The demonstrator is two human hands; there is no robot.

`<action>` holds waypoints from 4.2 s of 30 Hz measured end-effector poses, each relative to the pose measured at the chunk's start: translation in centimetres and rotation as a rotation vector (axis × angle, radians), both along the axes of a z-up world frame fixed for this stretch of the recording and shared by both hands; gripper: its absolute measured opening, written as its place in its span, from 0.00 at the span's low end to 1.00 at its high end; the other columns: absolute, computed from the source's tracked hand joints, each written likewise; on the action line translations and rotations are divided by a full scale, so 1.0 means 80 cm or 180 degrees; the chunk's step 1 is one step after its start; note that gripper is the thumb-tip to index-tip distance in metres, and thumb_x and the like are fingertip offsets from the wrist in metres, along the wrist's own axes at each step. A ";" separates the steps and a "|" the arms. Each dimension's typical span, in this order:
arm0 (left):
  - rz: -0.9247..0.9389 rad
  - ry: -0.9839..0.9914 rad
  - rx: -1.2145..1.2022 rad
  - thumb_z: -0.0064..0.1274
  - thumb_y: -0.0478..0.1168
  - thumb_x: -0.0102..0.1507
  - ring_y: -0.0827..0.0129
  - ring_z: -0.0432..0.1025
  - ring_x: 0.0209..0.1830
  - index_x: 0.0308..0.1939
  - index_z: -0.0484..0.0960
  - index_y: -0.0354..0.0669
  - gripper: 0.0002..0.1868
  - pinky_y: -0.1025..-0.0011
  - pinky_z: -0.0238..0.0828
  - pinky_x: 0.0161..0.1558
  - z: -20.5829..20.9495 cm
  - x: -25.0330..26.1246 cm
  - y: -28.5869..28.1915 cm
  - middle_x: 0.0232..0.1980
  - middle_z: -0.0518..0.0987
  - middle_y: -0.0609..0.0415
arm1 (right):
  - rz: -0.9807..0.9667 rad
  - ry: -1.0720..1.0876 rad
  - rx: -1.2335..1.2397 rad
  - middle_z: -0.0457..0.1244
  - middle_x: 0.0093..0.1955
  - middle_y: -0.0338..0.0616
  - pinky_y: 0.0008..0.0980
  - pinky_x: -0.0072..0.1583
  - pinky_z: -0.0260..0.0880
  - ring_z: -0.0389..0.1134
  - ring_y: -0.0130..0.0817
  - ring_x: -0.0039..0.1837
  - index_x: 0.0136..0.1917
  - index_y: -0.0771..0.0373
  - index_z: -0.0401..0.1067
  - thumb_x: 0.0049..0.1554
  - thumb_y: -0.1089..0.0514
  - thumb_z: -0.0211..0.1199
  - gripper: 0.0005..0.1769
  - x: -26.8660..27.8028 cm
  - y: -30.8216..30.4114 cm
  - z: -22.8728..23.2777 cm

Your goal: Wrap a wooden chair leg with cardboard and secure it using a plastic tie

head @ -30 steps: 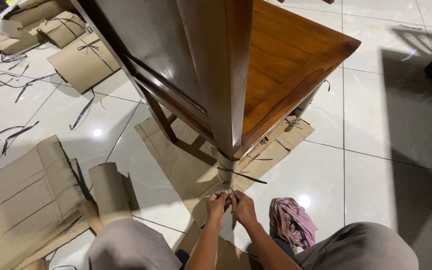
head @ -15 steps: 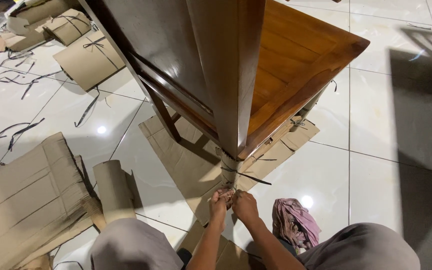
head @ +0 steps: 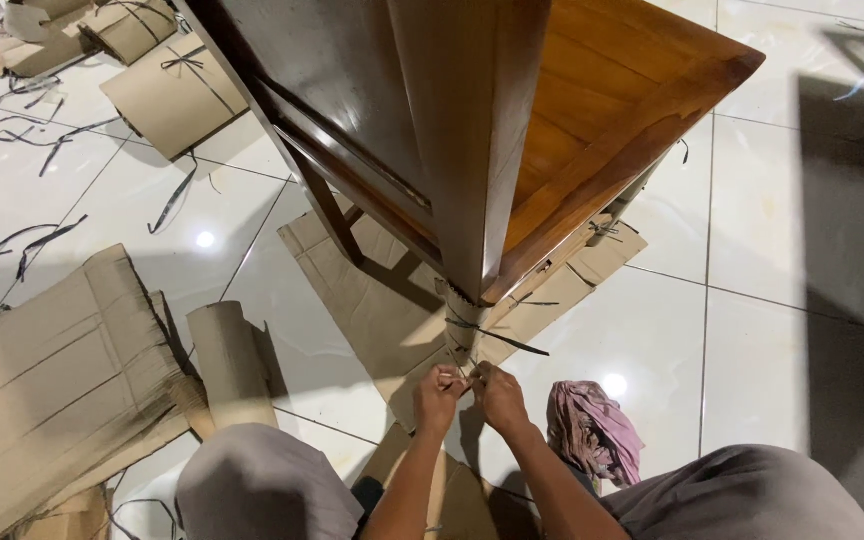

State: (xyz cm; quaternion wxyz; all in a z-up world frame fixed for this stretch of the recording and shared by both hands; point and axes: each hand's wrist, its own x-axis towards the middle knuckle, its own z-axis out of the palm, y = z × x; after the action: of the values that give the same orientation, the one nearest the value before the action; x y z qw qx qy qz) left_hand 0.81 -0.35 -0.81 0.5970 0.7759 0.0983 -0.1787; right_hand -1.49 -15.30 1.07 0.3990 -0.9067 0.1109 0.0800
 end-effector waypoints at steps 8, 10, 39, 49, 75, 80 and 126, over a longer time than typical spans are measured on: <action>-0.0100 -0.0176 0.0781 0.51 0.37 0.62 0.63 0.70 0.29 0.31 0.87 0.44 0.10 0.60 0.68 0.34 -0.013 0.039 0.016 0.28 0.82 0.47 | -0.0007 -0.0065 0.0105 0.70 0.44 0.57 0.59 0.52 0.75 0.73 0.62 0.53 0.50 0.62 0.77 0.58 0.55 0.61 0.11 0.010 -0.032 0.010; -0.0392 -0.0176 0.1367 0.48 0.37 0.66 0.40 0.79 0.48 0.45 0.86 0.30 0.14 0.52 0.78 0.46 0.055 0.052 0.011 0.45 0.83 0.31 | 0.0188 -0.0170 -0.0259 0.69 0.43 0.54 0.59 0.54 0.75 0.73 0.60 0.52 0.50 0.60 0.77 0.53 0.53 0.65 0.13 0.018 -0.047 -0.011; 0.1868 0.2338 -0.2719 0.42 0.56 0.65 0.73 0.72 0.33 0.37 0.65 0.55 0.13 0.91 0.53 0.17 -0.232 0.123 -0.031 0.34 0.69 0.64 | -0.0894 0.1077 0.1588 0.65 0.42 0.52 0.42 0.41 0.70 0.68 0.46 0.44 0.49 0.62 0.77 0.58 0.53 0.52 0.16 0.019 -0.027 -0.039; 0.2387 0.1714 -0.2985 0.40 0.50 0.70 0.60 0.70 0.65 0.53 0.69 0.39 0.18 0.73 0.72 0.59 -0.237 0.112 -0.030 0.60 0.72 0.47 | -0.2035 0.1085 0.3313 0.48 0.33 0.30 0.25 0.37 0.56 0.49 0.24 0.34 0.47 0.60 0.72 0.61 0.58 0.58 0.05 -0.001 -0.021 0.012; 0.1078 0.0515 -0.0485 0.62 0.48 0.60 0.70 0.68 0.24 0.26 0.82 0.48 0.12 0.73 0.62 0.28 -0.077 -0.018 -0.039 0.23 0.75 0.56 | -0.1086 0.0884 0.0662 0.71 0.52 0.47 0.48 0.60 0.72 0.72 0.51 0.60 0.54 0.49 0.80 0.54 0.48 0.61 0.15 -0.009 0.014 -0.006; 0.0749 0.0523 0.0140 0.63 0.55 0.61 0.71 0.74 0.29 0.29 0.87 0.58 0.11 0.69 0.71 0.38 -0.042 -0.027 -0.031 0.27 0.82 0.61 | -0.0812 0.0607 0.0283 0.70 0.52 0.56 0.56 0.64 0.71 0.70 0.57 0.63 0.58 0.59 0.77 0.56 0.45 0.61 0.22 0.014 0.030 0.035; 0.1582 0.1721 -0.1232 0.66 0.47 0.58 0.51 0.78 0.39 0.42 0.86 0.33 0.19 0.55 0.79 0.37 -0.096 0.039 -0.029 0.40 0.83 0.37 | -0.0612 -0.0014 -0.0080 0.73 0.45 0.55 0.55 0.54 0.76 0.75 0.58 0.54 0.55 0.58 0.72 0.59 0.49 0.65 0.15 0.015 0.040 0.024</action>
State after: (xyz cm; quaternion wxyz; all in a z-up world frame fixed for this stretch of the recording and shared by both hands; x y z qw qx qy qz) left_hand 3.92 -2.68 -8.45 0.7095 0.5270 0.4005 -0.2417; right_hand -0.32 -12.13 2.97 0.3936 -0.8970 0.1976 0.0380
